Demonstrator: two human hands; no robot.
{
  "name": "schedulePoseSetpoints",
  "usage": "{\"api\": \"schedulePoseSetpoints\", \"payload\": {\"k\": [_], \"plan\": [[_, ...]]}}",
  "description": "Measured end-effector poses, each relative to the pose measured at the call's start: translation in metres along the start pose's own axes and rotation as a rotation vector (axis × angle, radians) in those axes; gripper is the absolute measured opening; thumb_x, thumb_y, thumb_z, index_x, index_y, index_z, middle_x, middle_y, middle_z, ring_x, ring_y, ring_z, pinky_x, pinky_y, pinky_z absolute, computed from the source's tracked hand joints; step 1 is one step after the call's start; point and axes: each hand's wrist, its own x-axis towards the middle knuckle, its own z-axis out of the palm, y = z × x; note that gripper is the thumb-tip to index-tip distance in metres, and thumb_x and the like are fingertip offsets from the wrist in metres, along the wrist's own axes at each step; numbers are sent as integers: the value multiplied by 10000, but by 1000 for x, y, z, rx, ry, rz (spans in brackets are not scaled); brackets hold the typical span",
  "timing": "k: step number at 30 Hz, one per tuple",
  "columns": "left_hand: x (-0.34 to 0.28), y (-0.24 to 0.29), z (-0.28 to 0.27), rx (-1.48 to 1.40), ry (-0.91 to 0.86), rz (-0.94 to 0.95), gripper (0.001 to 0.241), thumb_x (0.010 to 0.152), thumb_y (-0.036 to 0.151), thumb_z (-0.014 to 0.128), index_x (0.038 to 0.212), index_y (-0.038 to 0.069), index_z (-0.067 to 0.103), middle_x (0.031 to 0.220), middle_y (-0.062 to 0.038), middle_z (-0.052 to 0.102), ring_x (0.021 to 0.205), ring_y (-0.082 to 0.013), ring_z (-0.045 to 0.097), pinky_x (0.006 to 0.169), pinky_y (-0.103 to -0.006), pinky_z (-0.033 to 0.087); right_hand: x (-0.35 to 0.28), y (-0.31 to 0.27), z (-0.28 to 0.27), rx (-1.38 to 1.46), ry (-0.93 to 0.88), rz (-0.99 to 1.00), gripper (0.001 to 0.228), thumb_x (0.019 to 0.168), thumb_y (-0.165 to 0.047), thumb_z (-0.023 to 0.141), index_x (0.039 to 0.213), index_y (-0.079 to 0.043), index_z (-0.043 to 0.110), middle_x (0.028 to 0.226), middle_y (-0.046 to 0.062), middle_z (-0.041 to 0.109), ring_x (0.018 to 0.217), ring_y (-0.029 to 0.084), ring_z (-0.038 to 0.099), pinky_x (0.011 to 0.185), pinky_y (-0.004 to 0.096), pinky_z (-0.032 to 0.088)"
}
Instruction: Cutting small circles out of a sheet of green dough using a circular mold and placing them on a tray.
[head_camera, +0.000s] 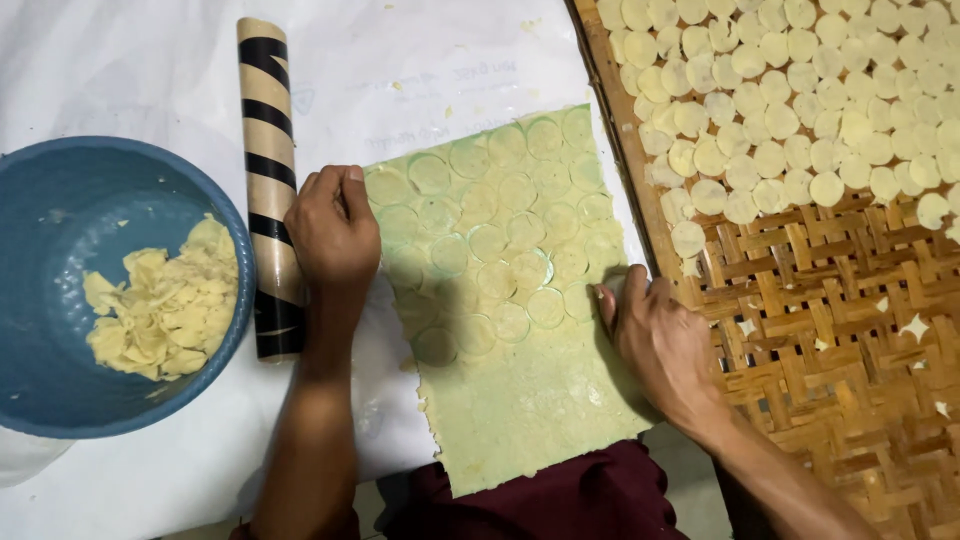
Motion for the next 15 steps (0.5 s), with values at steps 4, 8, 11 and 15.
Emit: {"api": "schedulePoseSetpoints", "payload": {"k": [4, 8, 11, 15], "plan": [[2, 0, 0, -3, 18, -9, 207, 1068, 115, 594, 881, 44, 646, 694, -145, 544, 693, -391, 634, 678, -432, 507, 7, 11, -3, 112, -59, -88, 403, 1126, -423, 295, 1230, -84, 488, 881, 143, 636, 607, 319, 751, 524, 434, 621], [-1, 1, 0, -32, 0, -18, 209, 1067, 130, 595, 882, 59, 660, 696, -126, 551, 696, -362, 642, 682, -410, 507, 5, 9, -10, 10, -141, -119, 400, 1125, -459, 300, 1222, -128, 503, 900, 149, 670, 600, 286, 755, 537, 417, 631], [-2, -1, 0, -20, 12, -22, 207, 1068, 148, 603, 887, 71, 665, 707, -118, 556, 711, -357, 645, 688, -409, 508, 8, 7, 10, 66, -76, -56, 407, 1130, -472, 268, 1185, -126, 476, 900, 149, 652, 631, 334, 758, 561, 454, 619], [0, 0, -4, -32, 19, -31, 195, 1045, 151, 613, 878, 70, 672, 750, -125, 582, 735, -366, 653, 692, -415, 513, 6, 22, 2, 295, -164, -57, 481, 1052, -542, 253, 1333, -181, 402, 1015, 203, 669, 770, 472, 766, 684, 593, 596]]}}
